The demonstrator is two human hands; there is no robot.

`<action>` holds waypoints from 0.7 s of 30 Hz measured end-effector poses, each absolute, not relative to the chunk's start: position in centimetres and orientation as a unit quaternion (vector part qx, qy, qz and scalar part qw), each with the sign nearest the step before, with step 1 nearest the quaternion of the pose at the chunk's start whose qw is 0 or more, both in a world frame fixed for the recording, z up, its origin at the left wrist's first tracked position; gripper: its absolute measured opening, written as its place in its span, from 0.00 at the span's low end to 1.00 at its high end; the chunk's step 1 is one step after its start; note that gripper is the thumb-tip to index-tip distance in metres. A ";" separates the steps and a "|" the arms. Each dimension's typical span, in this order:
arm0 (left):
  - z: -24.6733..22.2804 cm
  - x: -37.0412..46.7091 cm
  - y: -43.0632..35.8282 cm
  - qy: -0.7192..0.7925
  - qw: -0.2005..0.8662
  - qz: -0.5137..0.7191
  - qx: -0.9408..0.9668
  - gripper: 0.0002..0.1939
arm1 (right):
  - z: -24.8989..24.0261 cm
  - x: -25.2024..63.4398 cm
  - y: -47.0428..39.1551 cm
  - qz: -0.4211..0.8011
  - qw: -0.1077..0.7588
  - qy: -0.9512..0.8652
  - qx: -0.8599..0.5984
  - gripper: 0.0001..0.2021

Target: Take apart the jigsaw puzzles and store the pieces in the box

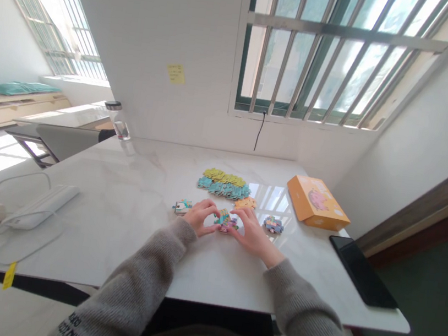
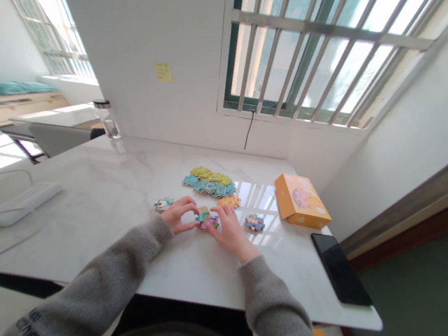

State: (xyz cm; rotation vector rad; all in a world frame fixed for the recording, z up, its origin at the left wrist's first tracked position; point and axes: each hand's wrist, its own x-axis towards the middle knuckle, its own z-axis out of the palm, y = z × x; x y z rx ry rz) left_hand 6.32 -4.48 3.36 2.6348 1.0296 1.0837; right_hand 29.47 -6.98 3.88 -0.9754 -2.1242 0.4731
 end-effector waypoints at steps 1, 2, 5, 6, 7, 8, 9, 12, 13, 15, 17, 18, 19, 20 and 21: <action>3.5 6.5 -4.7 0.339 0.057 0.393 0.853 0.10 | 4.0 29.2 -7.1 0.211 0.391 -0.808 -0.387 0.17; 3.6 6.8 -4.9 0.337 0.056 0.422 0.840 0.10 | 4.2 28.9 -7.2 0.245 0.409 -0.787 -0.393 0.17; 3.4 7.8 -5.7 0.318 0.036 0.445 0.836 0.09 | 4.2 28.1 -7.2 0.339 0.444 -0.730 -0.394 0.15; 3.3 8.1 -5.9 0.306 0.027 0.432 0.848 0.09 | 4.1 28.0 -7.1 0.354 0.454 -0.717 -0.394 0.14; 3.2 8.4 -6.1 0.293 0.018 0.418 0.860 0.09 | 4.0 28.0 -7.0 0.359 0.464 -0.706 -0.396 0.13; 3.0 8.6 -6.2 0.284 0.012 0.407 0.868 0.09 | 3.9 28.1 -7.0 0.360 0.471 -0.699 -0.399 0.13; 2.9 8.8 -6.3 0.278 0.008 0.400 0.873 0.10 | 3.9 28.2 -6.9 0.360 0.474 -0.697 -0.400 0.12; 2.8 8.8 -6.5 0.270 0.008 0.405 0.874 0.12 | 3.8 28.4 -7.0 0.370 0.464 -0.708 -0.384 0.14; 2.8 8.7 -6.5 0.265 0.010 0.407 0.874 0.12 | 3.9 28.4 -7.1 0.377 0.457 -0.713 -0.375 0.15; 2.9 8.5 -6.5 0.264 0.011 0.416 0.870 0.10 | 4.0 28.2 -7.2 0.396 0.450 -0.714 -0.362 0.18; 3.0 8.4 -6.4 0.290 0.006 0.436 0.852 0.10 | 4.0 28.0 -7.3 0.418 0.451 -0.704 -0.354 0.20; 3.1 8.3 -6.4 0.306 0.003 0.442 0.843 0.11 | 4.0 28.0 -7.2 0.426 0.455 -0.699 -0.352 0.21; 3.1 8.2 -6.3 0.315 -0.001 0.441 0.840 0.13 | 4.0 28.0 -7.1 0.427 0.462 -0.693 -0.351 0.22; 3.0 8.1 -6.3 0.316 -0.005 0.435 0.843 0.14 | 3.9 28.0 -7.0 0.423 0.471 -0.689 -0.353 0.21; 2.9 8.1 -6.2 0.310 -0.007 0.426 0.850 0.14 | 3.9 28.1 -6.9 0.414 0.481 -0.686 -0.356 0.21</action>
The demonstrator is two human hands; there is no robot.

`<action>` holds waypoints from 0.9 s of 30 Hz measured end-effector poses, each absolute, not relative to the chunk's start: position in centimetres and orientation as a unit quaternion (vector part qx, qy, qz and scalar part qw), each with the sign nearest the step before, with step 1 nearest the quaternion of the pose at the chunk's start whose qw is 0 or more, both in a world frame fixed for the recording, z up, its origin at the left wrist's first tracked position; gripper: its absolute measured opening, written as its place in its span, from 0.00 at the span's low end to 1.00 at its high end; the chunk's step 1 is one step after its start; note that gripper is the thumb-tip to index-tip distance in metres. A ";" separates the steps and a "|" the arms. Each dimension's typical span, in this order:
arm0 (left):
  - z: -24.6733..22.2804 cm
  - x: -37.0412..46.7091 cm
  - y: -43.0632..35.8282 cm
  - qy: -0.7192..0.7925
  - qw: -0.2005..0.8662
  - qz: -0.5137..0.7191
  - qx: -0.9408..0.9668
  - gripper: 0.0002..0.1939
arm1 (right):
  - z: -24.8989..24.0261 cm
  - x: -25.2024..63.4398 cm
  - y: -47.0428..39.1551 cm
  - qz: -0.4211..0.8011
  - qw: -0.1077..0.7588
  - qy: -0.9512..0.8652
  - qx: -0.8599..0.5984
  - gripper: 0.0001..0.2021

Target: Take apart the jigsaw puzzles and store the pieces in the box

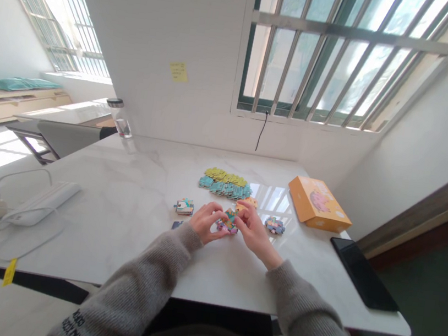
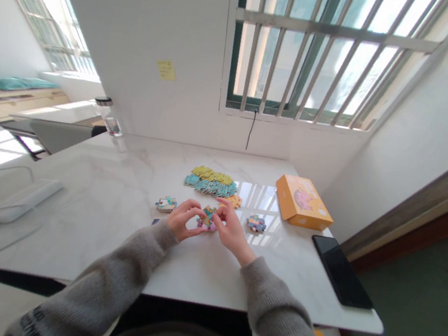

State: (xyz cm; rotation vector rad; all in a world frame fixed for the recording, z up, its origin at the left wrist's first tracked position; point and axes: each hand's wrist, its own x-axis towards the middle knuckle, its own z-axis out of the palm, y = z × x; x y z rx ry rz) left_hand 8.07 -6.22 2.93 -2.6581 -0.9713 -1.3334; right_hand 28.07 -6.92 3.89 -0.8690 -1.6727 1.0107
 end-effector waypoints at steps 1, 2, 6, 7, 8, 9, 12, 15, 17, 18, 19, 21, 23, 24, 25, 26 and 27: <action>2.8 8.0 -6.2 -0.301 0.006 -0.418 -0.857 0.14 | 3.9 28.2 -6.8 0.404 0.488 -0.685 -0.360 0.20; 2.7 8.0 -6.2 -0.293 0.002 -0.415 -0.862 0.13 | 3.9 28.3 -6.8 0.396 0.491 -0.686 -0.362 0.19; 2.8 7.9 -6.3 -0.273 -0.026 -0.421 -0.864 0.12 | 4.3 28.4 -7.0 0.399 0.465 -0.708 -0.350 0.19; 2.9 7.9 -6.4 -0.266 -0.028 -0.419 -0.868 0.13 | 4.4 28.4 -7.1 0.403 0.458 -0.712 -0.347 0.19; 3.1 7.9 -6.6 -0.261 -0.028 -0.416 -0.871 0.12 | 4.4 28.4 -7.2 0.407 0.452 -0.715 -0.345 0.19; 3.4 7.8 -6.6 -0.258 -0.028 -0.413 -0.873 0.12 | 4.4 28.4 -7.3 0.410 0.448 -0.716 -0.344 0.19; 3.9 6.7 -6.8 -0.269 -0.041 -0.408 -0.871 0.11 | 4.4 28.5 -7.3 0.406 0.447 -0.714 -0.354 0.20; 3.8 3.5 -6.9 -0.290 -0.078 -0.401 -0.866 0.14 | 4.2 28.9 -7.2 0.383 0.452 -0.713 -0.375 0.20; 3.2 0.5 -7.3 -0.324 -0.093 -0.406 -0.849 0.14 | 4.1 29.0 -7.2 0.368 0.446 -0.720 -0.383 0.20; 2.8 -1.0 -7.6 -0.353 -0.100 -0.404 -0.838 0.13 | 4.0 29.0 -7.2 0.363 0.441 -0.725 -0.385 0.20; 2.4 -2.4 -8.0 -0.377 -0.103 -0.399 -0.829 0.13 | 4.0 29.0 -7.2 0.360 0.434 -0.730 -0.385 0.21; 1.6 -4.6 -8.8 -0.413 -0.110 -0.386 -0.818 0.11 | 3.9 28.9 -7.3 0.355 0.424 -0.739 -0.383 0.21; 1.0 -5.8 -9.3 -0.433 -0.121 -0.373 -0.812 0.11 | 3.8 28.8 -7.3 0.351 0.420 -0.745 -0.382 0.22; 0.8 -6.0 -9.5 -0.440 -0.126 -0.368 -0.809 0.11 | 3.8 28.7 -7.3 0.348 0.421 -0.746 -0.381 0.22; 0.7 -6.2 -9.5 -0.446 -0.131 -0.362 -0.808 0.12 | 3.7 28.7 -7.3 0.346 0.422 -0.746 -0.381 0.22; 0.6 -6.3 -9.5 -0.452 -0.134 -0.355 -0.807 0.12 | 3.7 28.8 -7.3 0.344 0.422 -0.747 -0.382 0.22; 0.4 -6.3 -9.4 -0.459 -0.136 -0.349 -0.806 0.11 | 3.7 28.8 -7.3 0.342 0.423 -0.747 -0.383 0.22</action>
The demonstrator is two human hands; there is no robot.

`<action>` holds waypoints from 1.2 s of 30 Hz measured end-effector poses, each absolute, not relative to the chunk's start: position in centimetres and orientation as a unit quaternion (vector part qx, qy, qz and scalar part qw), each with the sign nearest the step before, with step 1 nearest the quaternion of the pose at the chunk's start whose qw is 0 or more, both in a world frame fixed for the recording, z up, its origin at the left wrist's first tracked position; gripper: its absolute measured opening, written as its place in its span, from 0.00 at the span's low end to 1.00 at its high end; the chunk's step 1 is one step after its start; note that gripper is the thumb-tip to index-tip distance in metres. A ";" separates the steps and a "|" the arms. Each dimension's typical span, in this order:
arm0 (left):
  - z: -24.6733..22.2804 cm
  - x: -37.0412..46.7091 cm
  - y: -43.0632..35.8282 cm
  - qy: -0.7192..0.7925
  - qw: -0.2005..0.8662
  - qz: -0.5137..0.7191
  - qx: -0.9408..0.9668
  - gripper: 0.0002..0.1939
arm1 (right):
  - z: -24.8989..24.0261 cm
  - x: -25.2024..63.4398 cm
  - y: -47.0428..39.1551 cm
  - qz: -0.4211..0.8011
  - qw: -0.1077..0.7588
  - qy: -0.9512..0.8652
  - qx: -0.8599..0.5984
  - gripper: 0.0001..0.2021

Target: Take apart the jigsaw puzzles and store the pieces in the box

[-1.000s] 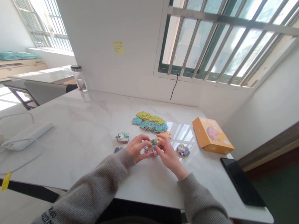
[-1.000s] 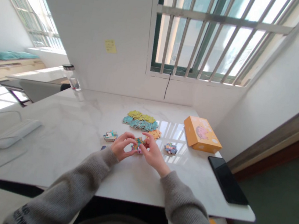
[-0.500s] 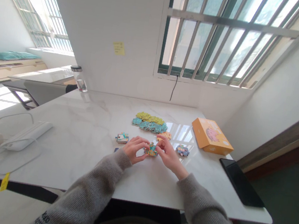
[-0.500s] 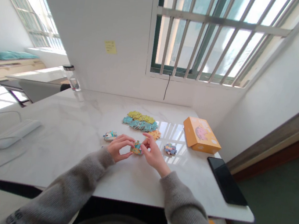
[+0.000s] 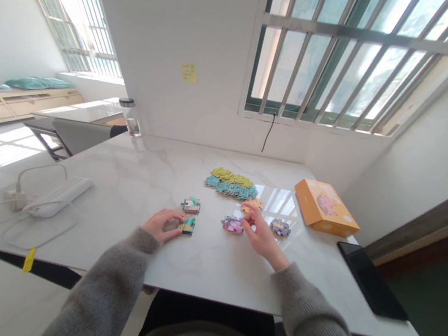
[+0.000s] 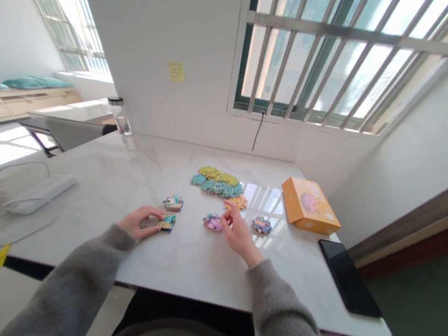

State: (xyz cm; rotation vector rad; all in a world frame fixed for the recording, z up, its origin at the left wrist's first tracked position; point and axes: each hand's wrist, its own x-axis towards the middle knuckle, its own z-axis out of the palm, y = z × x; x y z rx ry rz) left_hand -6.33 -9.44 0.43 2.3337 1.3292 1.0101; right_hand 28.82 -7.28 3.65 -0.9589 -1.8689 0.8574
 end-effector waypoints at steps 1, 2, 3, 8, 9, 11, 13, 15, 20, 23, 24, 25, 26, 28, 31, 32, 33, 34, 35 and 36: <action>0.3 -6.4 -9.3 0.465 0.138 0.341 0.805 0.11 | 3.6 28.9 -7.3 0.341 0.423 -0.746 -0.384 0.22; 0.1 -6.5 -9.2 0.470 0.139 0.335 0.805 0.11 | 3.6 28.9 -7.3 0.340 0.423 -0.746 -0.386 0.22; -0.1 -6.6 -9.1 0.475 0.141 0.330 0.803 0.12 | 3.6 29.0 -7.3 0.338 0.422 -0.747 -0.387 0.22; -1.0 -7.2 -8.9 0.484 0.156 0.334 0.794 0.14 | 4.0 29.0 -7.5 0.329 0.417 -0.752 -0.391 0.22; -1.0 -7.2 -9.0 0.483 0.160 0.334 0.794 0.14 | 4.1 29.0 -7.5 0.325 0.413 -0.754 -0.395 0.21; -0.8 -7.1 -9.2 0.481 0.162 0.331 0.795 0.13 | 4.2 29.0 -7.6 0.312 0.395 -0.764 -0.405 0.20; -0.4 -6.8 -9.5 0.478 0.157 0.331 0.799 0.11 | 4.2 29.0 -7.6 0.279 0.370 -0.786 -0.410 0.18; 0.0 -6.6 -9.7 0.469 0.146 0.339 0.803 0.09 | 4.0 29.1 -7.7 0.226 0.342 -0.816 -0.408 0.15; 1.2 -5.7 -9.7 0.452 0.114 0.383 0.798 0.07 | 3.4 29.6 -7.5 0.139 0.262 -0.867 -0.401 0.13; 2.0 -4.0 -9.2 0.422 0.109 0.379 0.816 0.06 | 3.3 29.8 -7.4 0.138 0.249 -0.871 -0.401 0.11; 2.3 -3.1 -9.0 0.403 0.105 0.373 0.829 0.06 | 3.4 29.9 -7.4 0.141 0.249 -0.871 -0.400 0.10; 2.6 -2.0 -8.7 0.384 0.101 0.365 0.842 0.06 | 3.4 29.9 -7.3 0.145 0.249 -0.870 -0.400 0.10; 3.0 -0.9 -8.4 0.368 0.096 0.353 0.855 0.06 | 3.4 29.9 -7.3 0.150 0.250 -0.868 -0.402 0.10; 3.8 1.4 -7.6 0.357 0.085 0.318 0.874 0.07 | 3.5 29.9 -7.3 0.155 0.258 -0.862 -0.408 0.11; 4.8 4.4 -6.3 0.355 0.057 0.253 0.898 0.10 | 3.3 30.0 -7.1 0.160 0.280 -0.857 -0.403 0.13; 4.9 5.2 -5.8 0.355 0.048 0.240 0.903 0.11 | 3.2 30.0 -7.0 0.162 0.288 -0.856 -0.397 0.14; 4.8 5.8 -5.5 0.353 0.040 0.234 0.905 0.14 | 3.1 30.0 -6.9 0.164 0.298 -0.855 -0.391 0.15; 4.7 6.4 -5.2 0.349 0.035 0.234 0.907 0.16 | 3.1 30.0 -6.8 0.167 0.307 -0.854 -0.384 0.16; 4.4 6.7 -4.9 0.345 0.032 0.239 0.907 0.17 | 3.1 30.0 -6.8 0.171 0.317 -0.853 -0.377 0.17; 4.1 7.0 -4.8 0.340 0.032 0.247 0.907 0.18 | 3.2 30.0 -6.8 0.175 0.327 -0.852 -0.370 0.18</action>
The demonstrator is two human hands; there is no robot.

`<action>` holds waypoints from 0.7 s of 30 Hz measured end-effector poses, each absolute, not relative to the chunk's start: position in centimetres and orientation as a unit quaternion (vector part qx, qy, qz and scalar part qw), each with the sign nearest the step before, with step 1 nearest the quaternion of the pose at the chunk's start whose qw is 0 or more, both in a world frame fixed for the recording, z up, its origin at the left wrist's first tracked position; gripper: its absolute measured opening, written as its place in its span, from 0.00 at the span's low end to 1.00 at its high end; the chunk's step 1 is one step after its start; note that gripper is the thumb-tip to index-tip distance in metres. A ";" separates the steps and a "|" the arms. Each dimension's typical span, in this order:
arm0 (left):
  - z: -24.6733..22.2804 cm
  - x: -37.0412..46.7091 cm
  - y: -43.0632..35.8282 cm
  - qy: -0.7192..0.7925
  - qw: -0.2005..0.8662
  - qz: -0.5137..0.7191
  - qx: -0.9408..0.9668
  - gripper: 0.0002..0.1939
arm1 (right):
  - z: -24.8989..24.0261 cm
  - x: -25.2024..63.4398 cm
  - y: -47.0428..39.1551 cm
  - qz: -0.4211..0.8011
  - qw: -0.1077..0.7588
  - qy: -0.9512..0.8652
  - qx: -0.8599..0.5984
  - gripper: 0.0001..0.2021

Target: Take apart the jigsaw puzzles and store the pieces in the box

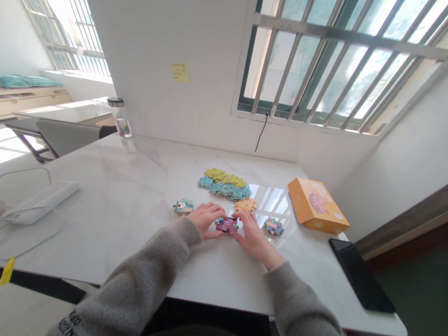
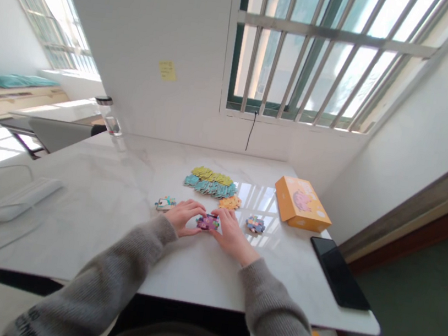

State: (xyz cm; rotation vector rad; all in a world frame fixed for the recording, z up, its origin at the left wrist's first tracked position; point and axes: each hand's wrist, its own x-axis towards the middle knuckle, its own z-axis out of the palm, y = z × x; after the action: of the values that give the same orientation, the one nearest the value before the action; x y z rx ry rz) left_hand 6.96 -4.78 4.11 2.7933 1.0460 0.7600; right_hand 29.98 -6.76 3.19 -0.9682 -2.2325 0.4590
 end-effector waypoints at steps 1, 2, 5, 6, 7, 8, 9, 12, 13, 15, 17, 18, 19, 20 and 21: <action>3.8 7.1 -4.7 0.334 0.034 0.255 0.907 0.17 | 3.3 29.9 -6.8 0.180 0.335 -0.851 -0.363 0.18; 3.5 7.1 -4.7 0.328 0.037 0.263 0.907 0.17 | 3.4 29.9 -6.9 0.185 0.341 -0.849 -0.357 0.18; 3.3 7.0 -4.8 0.312 0.047 0.292 0.903 0.13 | 3.9 29.7 -7.3 0.193 0.357 -0.844 -0.350 0.17; 3.4 6.9 -4.9 0.310 0.049 0.307 0.899 0.12 | 4.0 29.5 -7.5 0.197 0.363 -0.841 -0.350 0.17; 3.5 6.8 -5.0 0.310 0.049 0.325 0.892 0.10 | 4.1 29.4 -7.6 0.205 0.372 -0.835 -0.351 0.18; 3.7 6.7 -5.1 0.312 0.048 0.346 0.883 0.10 | 4.1 29.2 -7.7 0.220 0.383 -0.825 -0.354 0.19; 3.9 6.7 -5.1 0.317 0.045 0.367 0.873 0.09 | 4.0 29.0 -7.8 0.245 0.395 -0.810 -0.357 0.20; 4.0 6.8 -5.2 0.323 0.036 0.405 0.855 0.09 | 3.5 28.2 -7.6 0.350 0.427 -0.753 -0.357 0.21; 3.9 6.9 -5.3 0.322 0.033 0.406 0.855 0.10 | 3.3 28.0 -7.4 0.377 0.438 -0.735 -0.355 0.19; 3.6 7.2 -5.4 0.315 0.030 0.394 0.863 0.11 | 2.9 27.8 -7.0 0.398 0.461 -0.708 -0.358 0.15; 3.3 7.5 -5.6 0.305 0.027 0.369 0.877 0.11 | 2.9 27.9 -6.8 0.388 0.483 -0.693 -0.368 0.14; 3.1 7.6 -5.6 0.300 0.024 0.358 0.884 0.10 | 3.0 28.0 -6.7 0.379 0.489 -0.692 -0.371 0.14; 3.1 7.6 -5.7 0.296 0.020 0.353 0.887 0.10 | 3.2 28.2 -6.7 0.372 0.489 -0.695 -0.373 0.14; 3.0 7.6 -5.8 0.294 0.018 0.354 0.888 0.11 | 3.3 28.3 -6.7 0.367 0.484 -0.702 -0.373 0.15; 3.0 7.6 -5.8 0.292 0.017 0.360 0.886 0.13 | 3.5 28.5 -6.8 0.364 0.475 -0.710 -0.370 0.15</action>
State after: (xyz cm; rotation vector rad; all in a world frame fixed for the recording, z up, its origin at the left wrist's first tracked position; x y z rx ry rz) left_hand 7.59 -5.82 2.99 2.7523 0.9075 1.1190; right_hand 28.45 -6.80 3.54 -0.9055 -1.7360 0.8903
